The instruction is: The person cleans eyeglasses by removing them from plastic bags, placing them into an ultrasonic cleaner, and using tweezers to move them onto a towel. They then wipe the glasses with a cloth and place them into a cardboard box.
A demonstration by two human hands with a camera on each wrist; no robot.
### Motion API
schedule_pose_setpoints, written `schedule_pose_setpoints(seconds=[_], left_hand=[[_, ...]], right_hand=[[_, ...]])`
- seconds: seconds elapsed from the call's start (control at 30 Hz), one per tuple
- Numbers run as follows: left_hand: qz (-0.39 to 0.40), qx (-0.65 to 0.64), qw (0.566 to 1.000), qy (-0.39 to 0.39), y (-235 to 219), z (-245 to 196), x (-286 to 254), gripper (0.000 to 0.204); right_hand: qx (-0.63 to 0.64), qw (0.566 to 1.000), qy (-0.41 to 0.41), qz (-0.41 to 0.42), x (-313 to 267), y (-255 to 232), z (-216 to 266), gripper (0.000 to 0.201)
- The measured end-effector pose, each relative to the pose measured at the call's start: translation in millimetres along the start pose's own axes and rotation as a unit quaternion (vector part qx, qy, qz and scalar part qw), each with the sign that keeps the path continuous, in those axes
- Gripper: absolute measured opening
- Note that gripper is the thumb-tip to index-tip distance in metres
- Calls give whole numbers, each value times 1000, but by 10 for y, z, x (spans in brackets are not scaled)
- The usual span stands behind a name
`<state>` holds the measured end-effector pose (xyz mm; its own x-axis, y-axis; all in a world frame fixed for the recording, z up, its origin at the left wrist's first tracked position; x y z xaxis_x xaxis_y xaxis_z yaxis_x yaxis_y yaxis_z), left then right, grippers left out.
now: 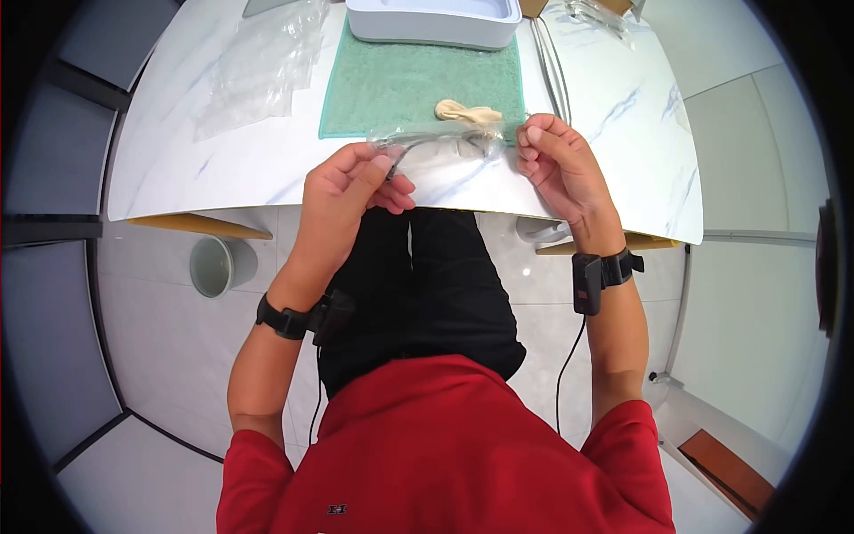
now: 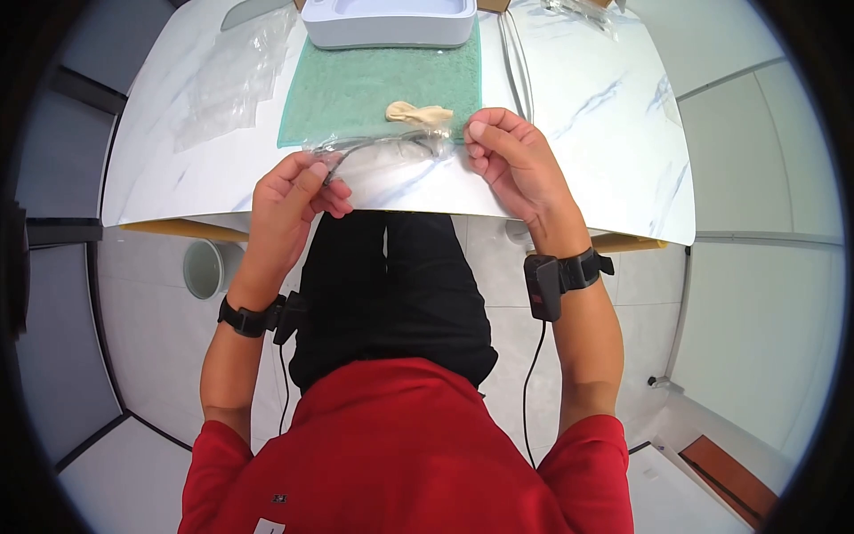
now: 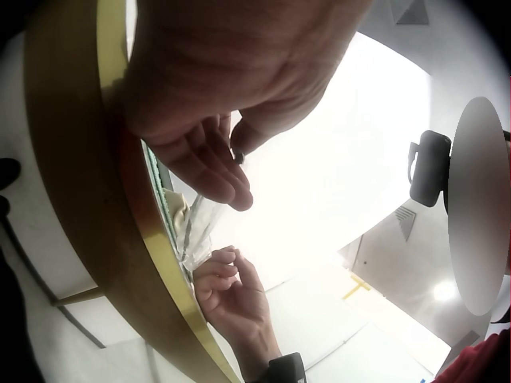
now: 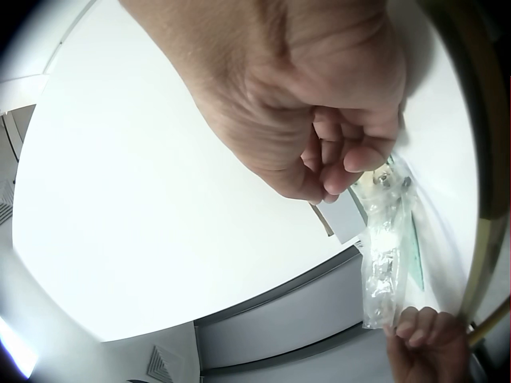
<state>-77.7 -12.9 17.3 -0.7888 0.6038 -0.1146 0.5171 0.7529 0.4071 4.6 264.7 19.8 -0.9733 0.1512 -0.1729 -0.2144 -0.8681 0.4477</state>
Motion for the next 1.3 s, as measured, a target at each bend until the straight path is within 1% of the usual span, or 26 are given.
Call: schedule_pose_setpoints(seconds=[0.23, 0.43, 0.53, 0.63, 1.03, 1.13, 1.23, 1.3], left_hand=[[-11, 5, 1000, -12, 27, -35, 2, 28], [-15, 12, 1000, 0, 24, -101, 51, 28], [-5, 8, 1000, 7, 9, -133, 90, 24], [-5, 4, 1000, 5, -7, -129, 126, 25], [-23, -2, 1000, -14, -33, -126, 184, 26], [-21, -7, 1000, -14, -23, -125, 185, 27], [-15, -10, 1000, -11, -40, -98, 204, 28], [-9, -27, 1000, -10, -84, -86, 198, 27]], right_hand=[[18, 1000, -8, 5, -9, -24, -12, 5], [32, 999, -12, 5, -17, -44, -23, 6], [42, 999, -17, 14, -15, -65, -45, 7], [47, 999, -17, 14, -22, -64, -45, 7], [24, 1000, -16, 7, -36, -9, -9, 7], [7, 1000, -11, 2, -47, 38, 24, 8], [-57, 998, -28, 10, -69, 174, 142, 13], [-153, 987, -58, -3, -41, 268, 262, 14]])
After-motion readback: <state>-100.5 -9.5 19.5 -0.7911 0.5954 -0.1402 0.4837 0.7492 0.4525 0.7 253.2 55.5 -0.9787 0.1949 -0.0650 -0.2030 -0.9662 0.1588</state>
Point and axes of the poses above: each hand's wrist, its own x-axis towards the middle knuckle, its own y-axis out of the palm, z = x × y, the point moved 3 cm from there along x, towards the middle knuckle, and after that the axes turned 6 degrees about -x, right-handed, at the moved point
